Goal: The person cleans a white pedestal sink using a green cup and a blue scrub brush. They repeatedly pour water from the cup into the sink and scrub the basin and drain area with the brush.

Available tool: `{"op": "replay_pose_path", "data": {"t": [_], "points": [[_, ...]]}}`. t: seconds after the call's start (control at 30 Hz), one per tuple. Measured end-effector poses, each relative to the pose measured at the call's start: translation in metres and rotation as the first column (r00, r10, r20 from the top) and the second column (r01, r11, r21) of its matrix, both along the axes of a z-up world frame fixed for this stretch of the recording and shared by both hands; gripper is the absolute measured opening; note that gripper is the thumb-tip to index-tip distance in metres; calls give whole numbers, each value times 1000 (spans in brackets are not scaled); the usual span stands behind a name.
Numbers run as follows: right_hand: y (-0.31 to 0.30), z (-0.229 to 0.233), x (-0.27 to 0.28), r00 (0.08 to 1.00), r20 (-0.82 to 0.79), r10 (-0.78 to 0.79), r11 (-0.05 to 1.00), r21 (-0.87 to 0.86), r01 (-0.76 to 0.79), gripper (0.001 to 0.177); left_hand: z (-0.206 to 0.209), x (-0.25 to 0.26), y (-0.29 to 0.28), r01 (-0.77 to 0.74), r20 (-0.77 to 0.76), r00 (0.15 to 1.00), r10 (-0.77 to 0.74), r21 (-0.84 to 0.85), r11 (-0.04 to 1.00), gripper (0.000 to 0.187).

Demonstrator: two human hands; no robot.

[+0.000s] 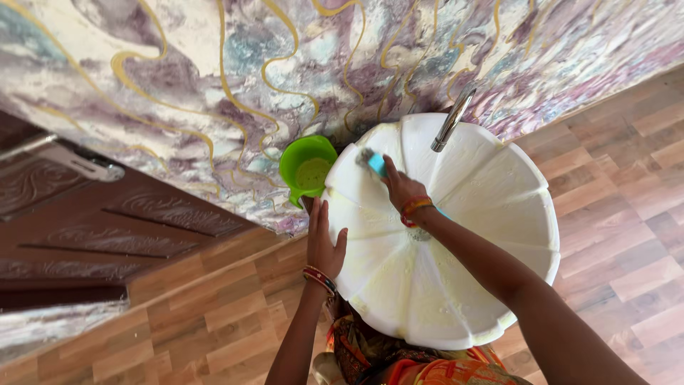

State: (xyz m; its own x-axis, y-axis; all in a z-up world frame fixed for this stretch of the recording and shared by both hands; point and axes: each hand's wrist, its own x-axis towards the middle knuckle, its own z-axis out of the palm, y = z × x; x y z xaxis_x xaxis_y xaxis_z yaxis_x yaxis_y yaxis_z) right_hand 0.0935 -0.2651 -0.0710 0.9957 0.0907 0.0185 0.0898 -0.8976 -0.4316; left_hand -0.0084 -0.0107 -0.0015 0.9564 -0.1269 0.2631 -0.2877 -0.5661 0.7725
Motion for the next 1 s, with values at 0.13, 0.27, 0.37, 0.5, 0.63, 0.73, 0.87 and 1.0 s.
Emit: {"op": "replay_pose_path", "data": {"t": [0.13,0.27,0.37,0.5,0.63,0.73,0.87,1.0], "points": [[-1,7,-2,999,-8,47,998,35,-47,61,-10,-20,-10,-98,42,994,98,22,995,75],[-38,-13,-77,946,-109,304,932,-173,-320,66,-17,-55,-23,-196,34,980,195,31,980,73],[-33,-10,-88,915,-187,358,888,-233,-396,68,-17,-62,-29,-254,32,967,253,27,967,71],[24,21,-43,939,59,338,938,-105,-331,63,-16,-68,-32,-275,20,962,274,35,961,70],[53,38,-35,961,-3,278,960,-20,-278,62,-17,-68,-33,-292,36,956,292,-11,956,68],[29,16,-69,919,-111,378,925,-4,-381,64,-22,-71,-34,-323,30,945,325,-68,944,63],[-37,3,-91,855,-290,431,861,-151,-485,67,-28,-68,-34,-360,23,930,366,-128,924,59],[-60,21,-67,910,-360,207,903,-287,-319,62,-33,-69,-33,-390,-27,920,390,-122,913,58]]}}
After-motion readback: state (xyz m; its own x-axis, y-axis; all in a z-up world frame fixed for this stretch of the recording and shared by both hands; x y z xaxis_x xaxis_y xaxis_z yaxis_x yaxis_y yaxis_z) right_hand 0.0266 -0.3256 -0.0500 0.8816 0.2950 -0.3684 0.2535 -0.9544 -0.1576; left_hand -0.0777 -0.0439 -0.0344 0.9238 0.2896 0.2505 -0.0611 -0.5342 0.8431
